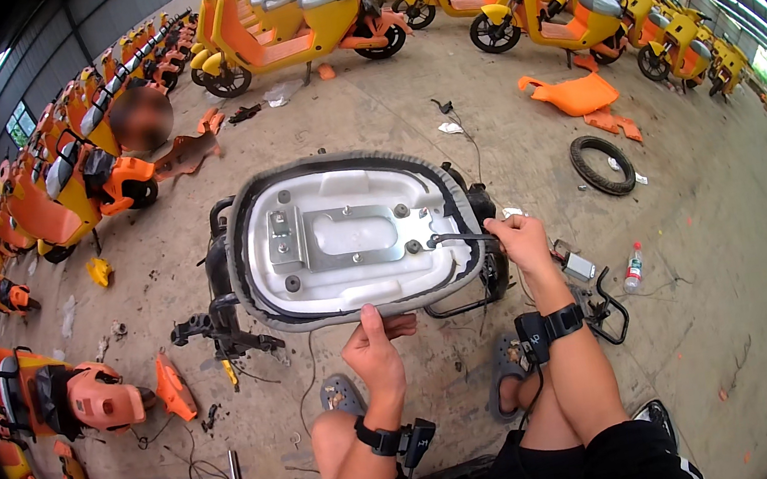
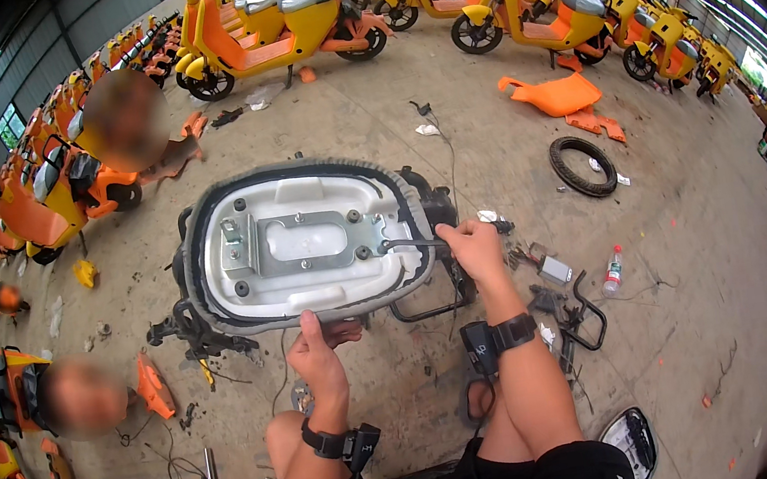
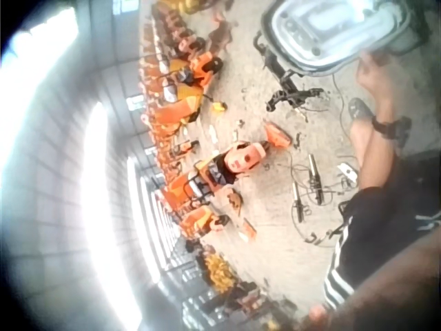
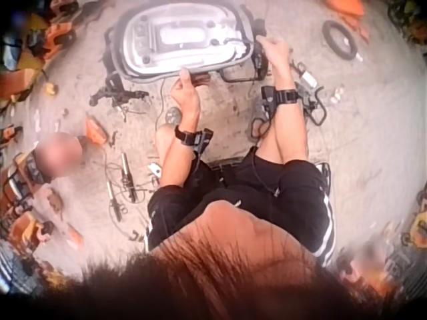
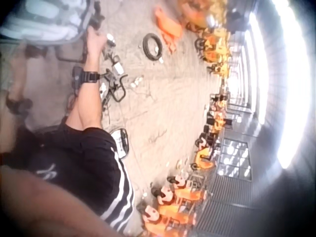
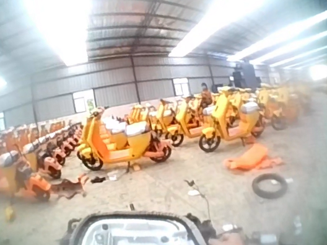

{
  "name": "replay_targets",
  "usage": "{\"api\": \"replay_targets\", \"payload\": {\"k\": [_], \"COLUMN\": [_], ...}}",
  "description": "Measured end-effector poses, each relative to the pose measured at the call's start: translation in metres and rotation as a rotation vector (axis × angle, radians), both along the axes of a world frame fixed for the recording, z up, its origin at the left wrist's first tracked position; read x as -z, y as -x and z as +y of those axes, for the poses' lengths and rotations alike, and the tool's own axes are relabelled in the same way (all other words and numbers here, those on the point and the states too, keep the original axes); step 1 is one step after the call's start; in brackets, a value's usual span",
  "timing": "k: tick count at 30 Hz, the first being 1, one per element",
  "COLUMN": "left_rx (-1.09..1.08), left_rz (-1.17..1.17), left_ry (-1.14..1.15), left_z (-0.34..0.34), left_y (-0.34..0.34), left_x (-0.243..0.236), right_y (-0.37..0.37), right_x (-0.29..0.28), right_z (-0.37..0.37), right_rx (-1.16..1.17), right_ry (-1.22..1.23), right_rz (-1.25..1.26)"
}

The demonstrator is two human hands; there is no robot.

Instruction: The person works on the internal assembly of a scooter seat bucket by hand, fitting a small black cable and a metal bracket into position and securing them.

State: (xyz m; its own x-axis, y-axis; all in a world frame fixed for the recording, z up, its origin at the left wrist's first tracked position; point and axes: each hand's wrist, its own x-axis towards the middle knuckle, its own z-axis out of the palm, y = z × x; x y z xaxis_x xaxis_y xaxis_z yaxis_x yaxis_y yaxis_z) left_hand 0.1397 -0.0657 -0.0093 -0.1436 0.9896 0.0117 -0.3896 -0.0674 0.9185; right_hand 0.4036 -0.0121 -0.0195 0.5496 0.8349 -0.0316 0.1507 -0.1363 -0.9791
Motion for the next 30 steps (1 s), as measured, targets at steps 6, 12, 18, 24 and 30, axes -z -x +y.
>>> {"api": "replay_targets", "payload": {"k": [6, 12, 18, 24, 30], "left_rx": [-0.038, -0.048, 0.096, 0.339, 0.575], "left_rz": [0.077, 0.198, 0.595, 0.797, 0.538], "left_ry": [0.007, 0.045, -0.228, -1.063, -1.3], "left_z": [0.002, -0.003, -0.02, -0.045, -0.089], "left_y": [-0.003, -0.002, -0.007, -0.025, -0.006], "left_x": [0.005, 0.006, -0.005, -0.105, -0.16], "right_y": [0.001, 0.017, 0.015, 0.001, 0.006], "right_x": [-0.015, -0.019, -0.001, 0.061, -0.011], "right_z": [-0.009, -0.005, 0.013, 0.049, 0.004], "right_rx": [-0.133, 0.021, 0.027, 0.162, 0.056], "right_ry": [0.062, -0.043, -0.155, -0.131, -0.108], "right_rz": [0.074, 0.321, 0.42, 0.158, 0.243]}}
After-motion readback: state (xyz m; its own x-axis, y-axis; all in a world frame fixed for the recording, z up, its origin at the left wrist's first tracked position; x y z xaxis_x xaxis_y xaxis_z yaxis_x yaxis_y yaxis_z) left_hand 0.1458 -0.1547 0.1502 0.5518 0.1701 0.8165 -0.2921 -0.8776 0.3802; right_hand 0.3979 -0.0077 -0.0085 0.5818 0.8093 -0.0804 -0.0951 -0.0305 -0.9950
